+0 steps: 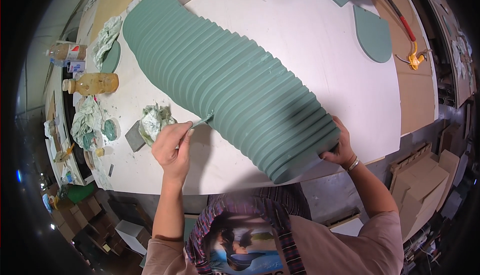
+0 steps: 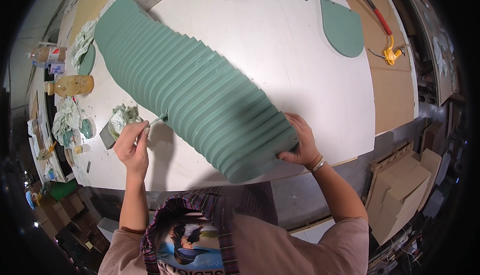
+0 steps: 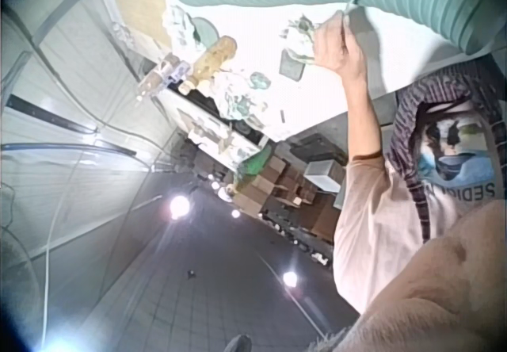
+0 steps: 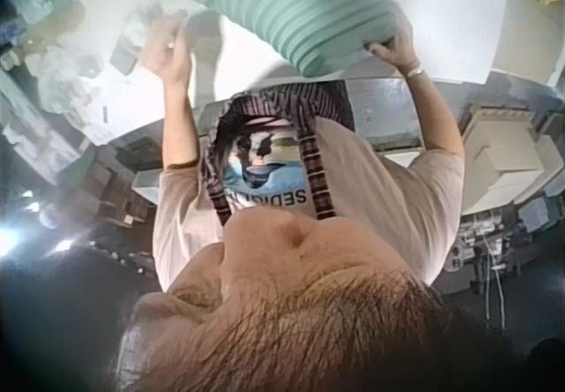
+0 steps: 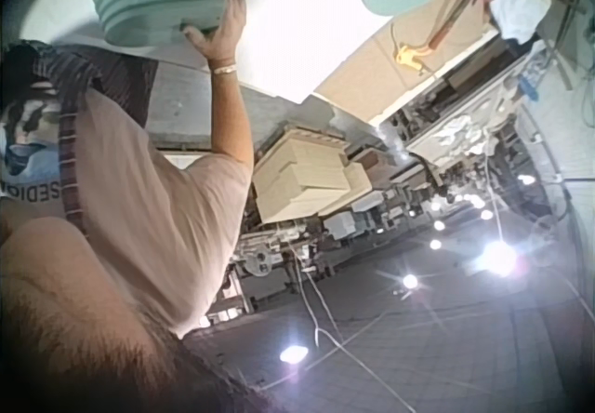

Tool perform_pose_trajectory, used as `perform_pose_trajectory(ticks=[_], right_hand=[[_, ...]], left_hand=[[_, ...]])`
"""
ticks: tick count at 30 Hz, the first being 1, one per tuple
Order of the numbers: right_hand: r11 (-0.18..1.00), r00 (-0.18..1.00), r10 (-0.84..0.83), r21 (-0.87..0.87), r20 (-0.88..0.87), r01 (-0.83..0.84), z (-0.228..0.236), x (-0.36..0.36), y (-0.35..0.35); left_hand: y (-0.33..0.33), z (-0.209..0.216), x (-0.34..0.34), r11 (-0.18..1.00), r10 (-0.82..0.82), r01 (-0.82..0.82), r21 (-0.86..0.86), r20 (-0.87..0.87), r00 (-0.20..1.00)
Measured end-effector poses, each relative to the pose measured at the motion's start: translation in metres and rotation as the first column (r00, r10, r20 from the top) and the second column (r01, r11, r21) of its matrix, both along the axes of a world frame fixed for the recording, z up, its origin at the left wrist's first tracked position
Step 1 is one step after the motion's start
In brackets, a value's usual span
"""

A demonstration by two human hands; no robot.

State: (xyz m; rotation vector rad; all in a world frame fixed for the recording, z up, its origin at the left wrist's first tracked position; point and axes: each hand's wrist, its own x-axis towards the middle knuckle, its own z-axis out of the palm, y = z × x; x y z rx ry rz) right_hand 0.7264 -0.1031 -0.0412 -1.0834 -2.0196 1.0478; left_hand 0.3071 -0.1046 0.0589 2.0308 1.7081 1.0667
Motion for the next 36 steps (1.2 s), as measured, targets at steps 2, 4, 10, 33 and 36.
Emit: perform_pose_trajectory(ticks=[2,4,10,33,36], right_hand=[[1.0,1.0,-0.005,-0.001,0.002,0.005,0.001,0.0,0.0],[1.0,1.0,-0.005,-0.006,0.001,0.005,0.001,-0.001,0.001],[1.0,1.0,0.0,-0.001,-0.003,0.0,-0.002,0.0,0.001],[1.0,1.0,-0.002,0.011,-0.022,0.002,0.008,-0.005,0.006],[1.0,1.0,-0.002,0.02,-0.018,0.002,0.005,-0.005,0.005]], left_hand=[[0.001,-0.004,0.002,1.0,0.011,-0.011,0.006,-0.002,1.0],[0.002,-0.008,0.003,1.0,0.021,-0.021,0.012,-0.003,1.0],[0.005,-0.014,0.003,0.996,0.067,-0.067,0.055,-0.005,0.998],[0.085,0.028,-0.015,0.972,0.142,-0.117,-0.203,0.116,0.983],[0.099,0.035,-0.011,0.98,0.091,-0.084,-0.182,0.032,0.995]])
